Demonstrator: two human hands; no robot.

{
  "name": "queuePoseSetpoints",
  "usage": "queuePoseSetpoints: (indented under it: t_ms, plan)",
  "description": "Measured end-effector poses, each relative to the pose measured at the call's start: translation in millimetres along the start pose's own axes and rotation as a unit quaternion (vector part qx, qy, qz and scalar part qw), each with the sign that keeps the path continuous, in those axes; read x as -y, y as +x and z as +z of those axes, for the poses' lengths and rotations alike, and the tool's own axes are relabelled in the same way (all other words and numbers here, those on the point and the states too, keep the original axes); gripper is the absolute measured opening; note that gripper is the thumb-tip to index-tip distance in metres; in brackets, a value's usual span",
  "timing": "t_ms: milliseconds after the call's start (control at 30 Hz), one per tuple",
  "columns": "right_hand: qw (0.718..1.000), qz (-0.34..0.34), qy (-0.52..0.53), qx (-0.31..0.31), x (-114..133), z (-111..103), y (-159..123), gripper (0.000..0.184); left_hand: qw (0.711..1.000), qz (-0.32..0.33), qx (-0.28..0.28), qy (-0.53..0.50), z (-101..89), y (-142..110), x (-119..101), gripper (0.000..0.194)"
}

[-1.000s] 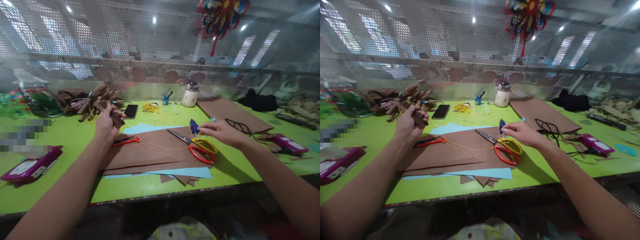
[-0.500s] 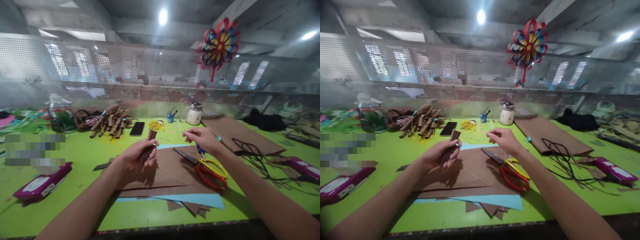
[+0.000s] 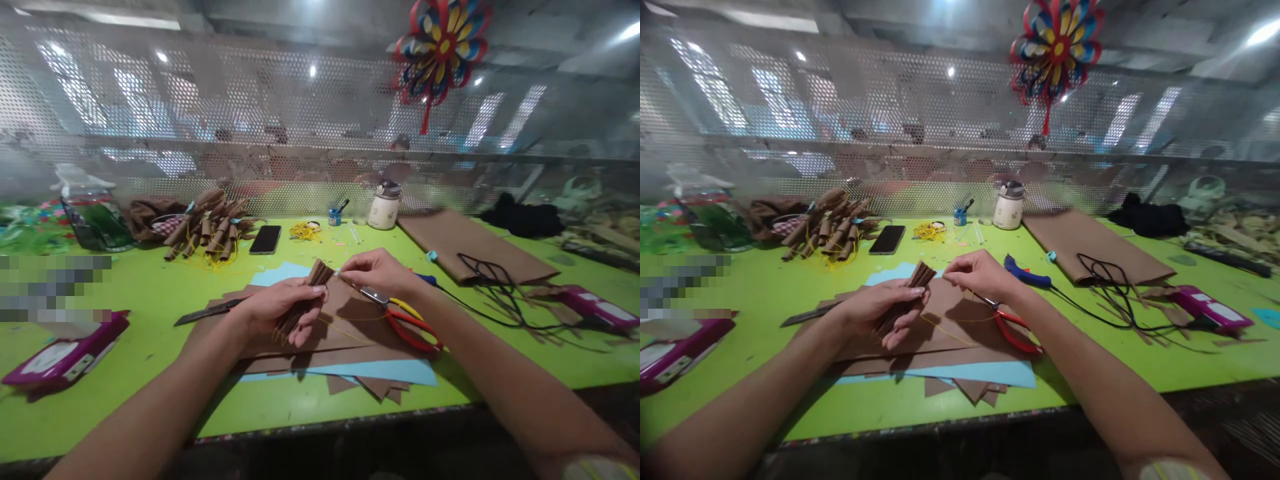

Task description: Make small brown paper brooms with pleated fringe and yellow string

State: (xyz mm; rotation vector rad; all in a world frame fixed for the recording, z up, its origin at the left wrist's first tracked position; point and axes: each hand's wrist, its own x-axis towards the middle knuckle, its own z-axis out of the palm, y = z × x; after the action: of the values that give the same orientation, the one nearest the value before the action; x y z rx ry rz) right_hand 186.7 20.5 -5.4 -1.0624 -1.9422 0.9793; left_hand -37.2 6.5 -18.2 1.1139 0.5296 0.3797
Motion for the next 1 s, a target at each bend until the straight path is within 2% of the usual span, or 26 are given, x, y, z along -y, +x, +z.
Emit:
queuePoseSetpoints:
  t_ms: [100,200,267,367,433,500,600,700,867,1000]
  plan:
    - [0.989,-0.050,-0.139,-0.003,2,-18,-3,0.013,1.000,-0.005,0.002,0.002,-0.8,0,0,0.016]
    - [0.974,-0.105,-0.197,-0.041,5,-33,-7,0.013,1.000,0.002,0.005,0.016,-3.4,0,-1,0.016]
    - [0.967,-0.128,-0.200,-0.086,11,-38,-11,0.013,1.000,0.010,0.004,0.025,-4.8,0,-3,0.016]
    - [0.981,-0.107,-0.109,-0.118,24,-37,-16,0.017,0.999,0.007,0.005,0.039,-5.1,-1,-5,0.017]
    - [0.993,-0.077,-0.017,-0.083,31,-29,-17,0.022,0.999,-0.001,0.011,0.041,-4.7,-1,-6,0.018]
    - [0.996,-0.059,0.056,-0.020,30,-19,-14,0.022,0.999,-0.005,0.013,0.036,-4.2,-1,-6,0.018]
    - [0.994,-0.020,0.104,0.032,21,-6,-7,0.021,0.999,-0.013,0.017,0.034,-3.5,-1,-5,0.018]
    - [0.992,0.018,0.115,0.044,10,-5,-3,0.023,0.999,-0.017,0.016,0.037,-2.3,-1,-5,0.017]
    - [0.987,0.034,0.086,0.130,7,-14,-3,0.019,0.999,-0.010,0.017,0.034,-0.4,-1,-7,0.017]
    - [0.989,0.025,0.051,0.133,7,-26,-4,0.017,0.999,-0.014,0.007,0.035,-1.1,-2,-8,0.017]
